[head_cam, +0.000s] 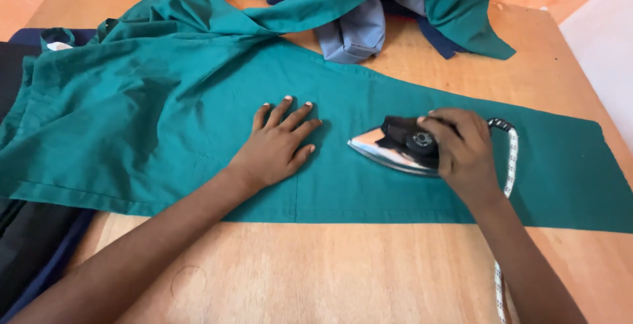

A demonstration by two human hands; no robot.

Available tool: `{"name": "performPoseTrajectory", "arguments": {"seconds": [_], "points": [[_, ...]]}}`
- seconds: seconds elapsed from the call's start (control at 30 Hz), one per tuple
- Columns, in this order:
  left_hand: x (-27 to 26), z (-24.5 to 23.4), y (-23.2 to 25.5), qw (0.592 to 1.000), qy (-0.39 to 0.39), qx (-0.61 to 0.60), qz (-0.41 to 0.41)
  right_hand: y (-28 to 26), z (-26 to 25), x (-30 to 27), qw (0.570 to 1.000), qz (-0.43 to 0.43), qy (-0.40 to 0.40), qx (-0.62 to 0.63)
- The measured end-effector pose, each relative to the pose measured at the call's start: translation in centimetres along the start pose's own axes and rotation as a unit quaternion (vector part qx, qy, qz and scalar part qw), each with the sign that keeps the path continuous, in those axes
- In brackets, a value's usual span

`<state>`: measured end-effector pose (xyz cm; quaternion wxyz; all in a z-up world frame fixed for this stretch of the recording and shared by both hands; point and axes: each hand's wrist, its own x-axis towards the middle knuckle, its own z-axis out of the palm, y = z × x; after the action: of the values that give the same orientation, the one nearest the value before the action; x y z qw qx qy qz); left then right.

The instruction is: The person irons a green garment laid flat on a wooden table. They use a handheld iron to smooth the fabric while holding it in place with the other hand. Other folded clothes are visible nearby.

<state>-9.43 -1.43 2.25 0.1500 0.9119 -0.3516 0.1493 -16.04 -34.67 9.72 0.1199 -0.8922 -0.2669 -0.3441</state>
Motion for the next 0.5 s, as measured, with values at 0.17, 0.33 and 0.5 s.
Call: {"name": "performPoseTrajectory", "arguments": {"seconds": [0.17,0.33,0.5], "points": [[0.1,0.2,-0.1,1.0,0.006,-0.004,0.001,0.2,1.6,1.3,1.0,0.019,0.005,-0.018],[0.1,0.0,-0.1,1.0,0.005,-0.017,-0.001,0.4,4.7,4.1,0.993,0.058,0.028,-0.097],[-0.1,-0.3,-0.1,1.0,0.004,-0.02,-0.001,1.0,4.3,4.3,0.999,0.024,0.02,-0.03]]}}
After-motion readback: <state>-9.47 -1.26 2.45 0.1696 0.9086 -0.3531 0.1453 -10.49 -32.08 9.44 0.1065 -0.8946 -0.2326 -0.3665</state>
